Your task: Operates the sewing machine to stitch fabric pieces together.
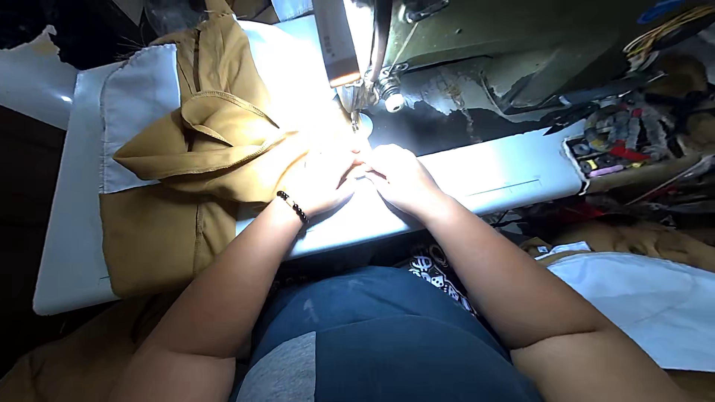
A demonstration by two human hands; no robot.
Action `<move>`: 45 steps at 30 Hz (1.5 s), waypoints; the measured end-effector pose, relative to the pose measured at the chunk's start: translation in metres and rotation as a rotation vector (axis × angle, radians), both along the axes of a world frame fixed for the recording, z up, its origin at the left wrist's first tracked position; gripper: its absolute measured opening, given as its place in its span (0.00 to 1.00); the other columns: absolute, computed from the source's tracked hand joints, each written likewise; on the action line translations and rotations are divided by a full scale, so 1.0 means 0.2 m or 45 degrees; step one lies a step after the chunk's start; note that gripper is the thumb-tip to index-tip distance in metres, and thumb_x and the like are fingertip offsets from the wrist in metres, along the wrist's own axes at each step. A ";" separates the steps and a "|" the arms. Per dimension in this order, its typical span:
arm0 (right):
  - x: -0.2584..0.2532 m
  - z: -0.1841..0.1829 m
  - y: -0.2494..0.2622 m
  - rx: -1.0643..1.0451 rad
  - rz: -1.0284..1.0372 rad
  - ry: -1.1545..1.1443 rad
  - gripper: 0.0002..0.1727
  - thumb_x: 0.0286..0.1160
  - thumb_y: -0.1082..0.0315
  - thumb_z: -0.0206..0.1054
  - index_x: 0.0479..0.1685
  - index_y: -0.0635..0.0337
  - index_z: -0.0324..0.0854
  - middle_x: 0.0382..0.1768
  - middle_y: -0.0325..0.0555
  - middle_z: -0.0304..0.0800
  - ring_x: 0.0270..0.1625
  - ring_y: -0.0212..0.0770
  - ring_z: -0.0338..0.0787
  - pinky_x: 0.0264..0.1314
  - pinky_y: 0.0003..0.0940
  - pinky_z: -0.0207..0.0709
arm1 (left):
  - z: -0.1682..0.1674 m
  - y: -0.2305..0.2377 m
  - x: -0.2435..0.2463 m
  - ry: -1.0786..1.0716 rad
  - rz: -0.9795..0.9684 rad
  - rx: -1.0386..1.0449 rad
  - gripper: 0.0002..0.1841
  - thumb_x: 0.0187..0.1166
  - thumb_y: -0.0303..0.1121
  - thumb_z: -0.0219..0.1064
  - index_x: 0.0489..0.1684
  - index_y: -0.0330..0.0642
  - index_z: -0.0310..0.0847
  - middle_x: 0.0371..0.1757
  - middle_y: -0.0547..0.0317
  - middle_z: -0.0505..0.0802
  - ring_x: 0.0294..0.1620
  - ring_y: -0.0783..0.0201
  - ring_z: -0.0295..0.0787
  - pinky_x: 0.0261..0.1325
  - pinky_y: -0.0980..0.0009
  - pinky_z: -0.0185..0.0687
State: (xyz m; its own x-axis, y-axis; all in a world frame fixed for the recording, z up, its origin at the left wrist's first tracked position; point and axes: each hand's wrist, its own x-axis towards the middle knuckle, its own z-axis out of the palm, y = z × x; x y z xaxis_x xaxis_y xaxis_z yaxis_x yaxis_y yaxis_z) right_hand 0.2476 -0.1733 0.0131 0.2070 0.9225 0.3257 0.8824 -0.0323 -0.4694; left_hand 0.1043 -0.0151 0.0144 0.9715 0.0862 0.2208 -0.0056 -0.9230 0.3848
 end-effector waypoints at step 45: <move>-0.04 0.05 -0.02 0.355 -0.259 0.263 0.15 0.72 0.81 0.59 0.50 0.66 0.90 0.53 0.61 0.88 0.56 0.50 0.90 0.60 0.40 0.83 | 0.04 0.03 0.02 0.024 -0.036 0.295 0.20 0.84 0.21 0.53 0.68 0.39 0.86 0.78 0.52 0.85 0.83 0.50 0.75 0.81 0.47 0.68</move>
